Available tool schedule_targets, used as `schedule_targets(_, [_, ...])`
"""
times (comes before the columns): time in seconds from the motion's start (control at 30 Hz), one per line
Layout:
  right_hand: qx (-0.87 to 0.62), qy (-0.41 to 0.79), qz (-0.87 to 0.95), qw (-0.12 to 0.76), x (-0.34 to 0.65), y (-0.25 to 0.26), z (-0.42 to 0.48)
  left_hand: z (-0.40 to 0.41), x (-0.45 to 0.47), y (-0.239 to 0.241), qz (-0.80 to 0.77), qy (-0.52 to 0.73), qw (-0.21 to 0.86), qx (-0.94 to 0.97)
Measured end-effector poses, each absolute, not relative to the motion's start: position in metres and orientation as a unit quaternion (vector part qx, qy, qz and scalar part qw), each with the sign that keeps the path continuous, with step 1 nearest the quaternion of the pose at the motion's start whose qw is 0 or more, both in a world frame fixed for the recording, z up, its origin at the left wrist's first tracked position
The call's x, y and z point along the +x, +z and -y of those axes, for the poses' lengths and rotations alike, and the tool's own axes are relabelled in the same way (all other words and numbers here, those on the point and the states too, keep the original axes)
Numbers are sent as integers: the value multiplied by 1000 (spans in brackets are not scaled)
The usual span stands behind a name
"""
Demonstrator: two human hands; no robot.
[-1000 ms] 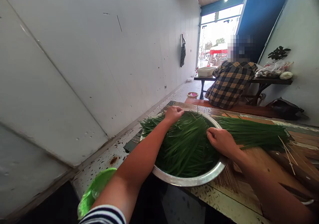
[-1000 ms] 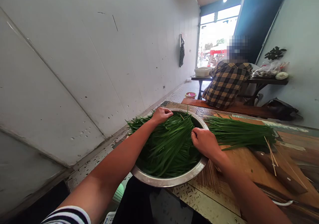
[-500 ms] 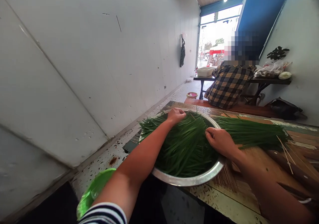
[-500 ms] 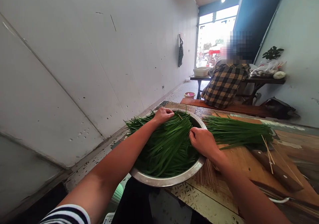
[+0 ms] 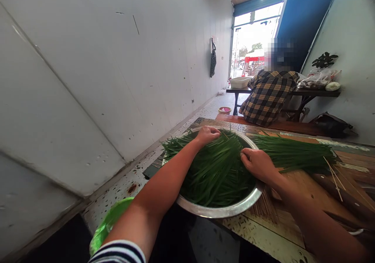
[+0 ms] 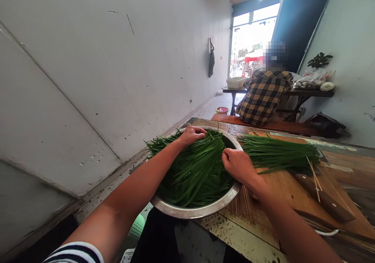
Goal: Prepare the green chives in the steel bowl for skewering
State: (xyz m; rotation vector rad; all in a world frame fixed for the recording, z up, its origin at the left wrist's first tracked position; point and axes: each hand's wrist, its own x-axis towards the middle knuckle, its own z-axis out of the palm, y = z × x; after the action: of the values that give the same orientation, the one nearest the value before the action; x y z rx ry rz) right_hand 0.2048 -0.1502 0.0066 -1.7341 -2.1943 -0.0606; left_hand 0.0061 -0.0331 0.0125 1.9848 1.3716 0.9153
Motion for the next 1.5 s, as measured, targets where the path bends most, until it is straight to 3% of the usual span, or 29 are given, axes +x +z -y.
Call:
schedule_targets(0.37, [-607,-17,775,173,205,8,150,41,7,16,-507,342,285,738])
schedule_targets(0.57, [-607,-11,775,176,206,7,149,51,2,36,-382,239,366,814])
schedule_targets(0.77, [-606,-17,775,177,206,6,149,35,-13,32,-543,348,245,724])
schedule_targets(0.97, [-611,-12,773,171,204,8,150,39,-21,39,-603,320,200,703])
schedule_targets(1.37, [-609,-9,772,179,203,10,152,45,-25,45,-614,102,179,762])
schedule_targets(1.5, [-608,-8,773,184,204,9,152,38,-26,39,-596,139,214,761])
